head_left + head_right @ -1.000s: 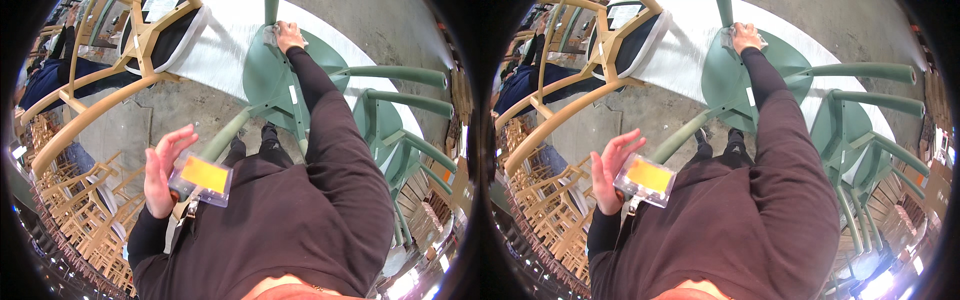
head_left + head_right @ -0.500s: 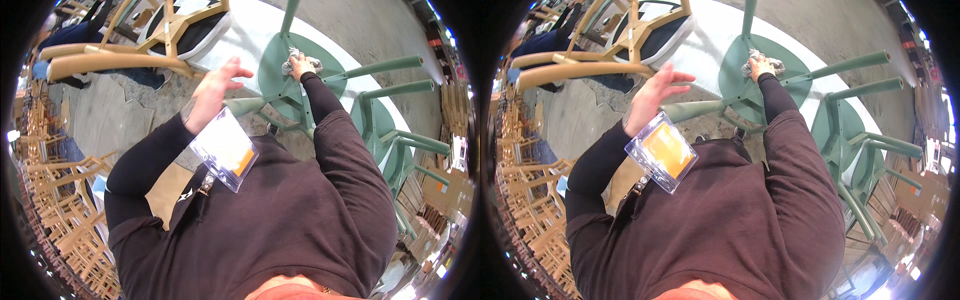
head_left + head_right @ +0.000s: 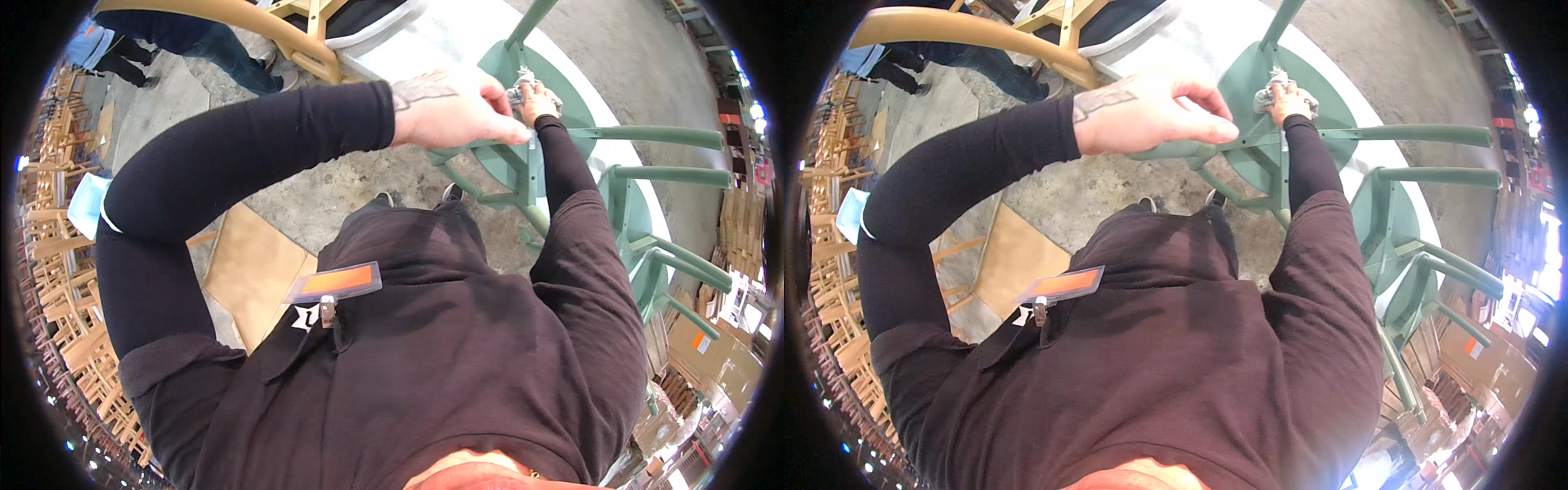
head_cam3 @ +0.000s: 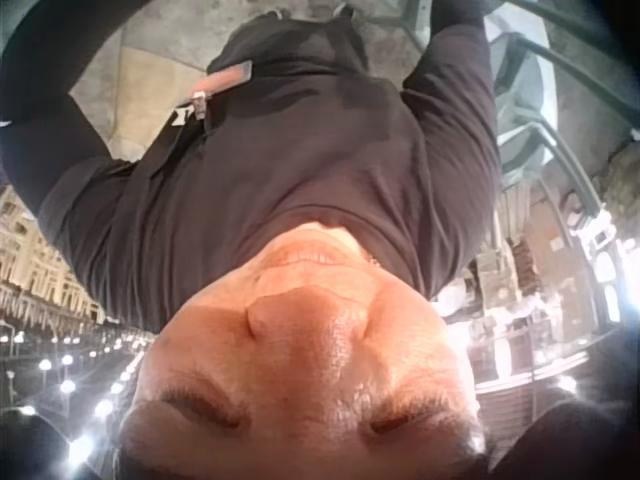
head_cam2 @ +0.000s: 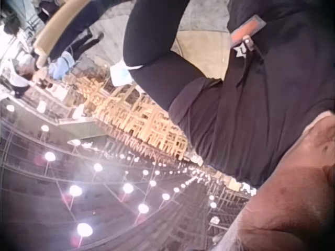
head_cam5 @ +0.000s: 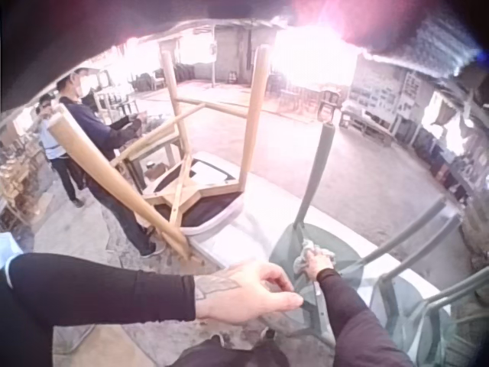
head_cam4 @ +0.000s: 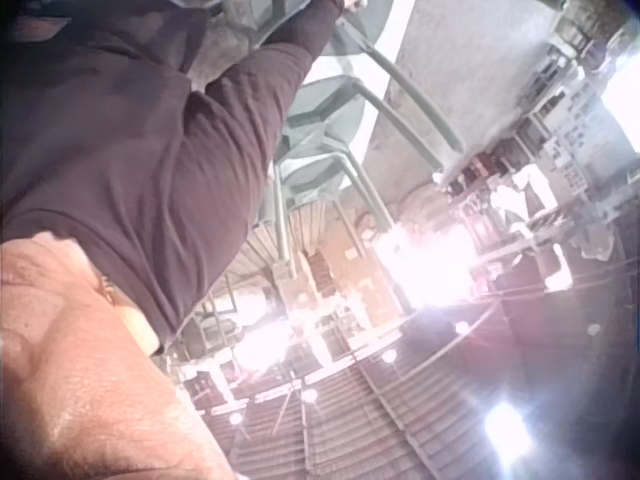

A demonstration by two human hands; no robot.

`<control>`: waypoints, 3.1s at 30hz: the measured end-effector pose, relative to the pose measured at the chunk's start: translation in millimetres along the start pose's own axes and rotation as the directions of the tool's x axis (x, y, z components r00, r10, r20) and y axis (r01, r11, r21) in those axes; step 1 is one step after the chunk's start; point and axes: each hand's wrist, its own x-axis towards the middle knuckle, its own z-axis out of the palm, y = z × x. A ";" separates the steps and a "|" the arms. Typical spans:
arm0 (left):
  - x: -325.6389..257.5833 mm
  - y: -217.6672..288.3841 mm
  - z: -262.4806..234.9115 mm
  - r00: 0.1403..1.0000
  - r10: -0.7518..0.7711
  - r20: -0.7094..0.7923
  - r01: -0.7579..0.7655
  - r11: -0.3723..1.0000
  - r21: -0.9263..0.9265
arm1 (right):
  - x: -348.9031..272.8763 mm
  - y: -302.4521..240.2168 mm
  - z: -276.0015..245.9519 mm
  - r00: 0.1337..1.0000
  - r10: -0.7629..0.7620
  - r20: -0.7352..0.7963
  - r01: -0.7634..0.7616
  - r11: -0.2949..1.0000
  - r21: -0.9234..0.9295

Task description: The person wipes the underside and legs of several green chairs with a cloth in a workshop. They lift and reposition chairs to access different areas, then place them back down. The person also picks up and moves paper pieces on the floor.

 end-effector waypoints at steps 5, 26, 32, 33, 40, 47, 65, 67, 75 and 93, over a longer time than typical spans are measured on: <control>-11.6 -0.3 7.3 0.894 0.375 -0.244 -0.232 0.855 0.464 | -9.5 13.9 7.9 0.960 -0.073 -0.269 0.103 0.990 0.101; 19.7 24.6 -14.2 0.995 -0.094 -0.035 0.099 0.982 0.160 | 100.8 18.6 21.5 0.813 0.095 -0.575 0.175 0.902 0.396; 15.3 19.0 -3.2 0.990 -0.062 -0.129 0.073 0.994 0.086 | -68.2 76.3 48.1 0.844 -0.356 -0.400 0.484 0.827 0.285; 16.7 21.1 -5.4 0.993 -0.048 -0.106 0.059 0.993 0.097 | -76.6 94.4 53.6 0.861 -0.336 -0.382 0.444 0.862 0.243; 18.6 30.9 -6.7 0.984 -0.153 -0.089 0.162 0.982 0.098 | -43.4 176.2 79.6 0.625 0.679 -0.385 -0.465 0.720 0.516; 14.4 37.5 5.4 0.944 -0.279 -0.176 0.294 0.953 0.069 | -95.9 69.4 85.3 0.893 0.214 -0.395 0.021 0.859 0.512; 14.2 35.9 8.4 0.938 -0.277 -0.208 0.288 0.957 0.024 | -48.9 198.0 85.7 0.686 0.659 -0.310 -0.460 0.722 0.517; 14.7 39.1 6.3 0.938 -0.283 -0.198 0.305 0.949 0.087 | -50.7 154.9 90.2 0.784 0.514 -0.349 -0.328 0.819 0.470; 7.3 18.4 2.7 0.974 -0.063 -0.220 0.074 0.996 0.041 | -66.2 168.7 80.5 0.846 0.222 -0.485 -0.157 0.972 0.173; 1.3 7.9 12.1 0.937 0.063 -0.343 -0.059 0.998 0.021 | -46.9 27.5 36.8 0.751 -0.577 -0.322 0.604 0.797 -0.019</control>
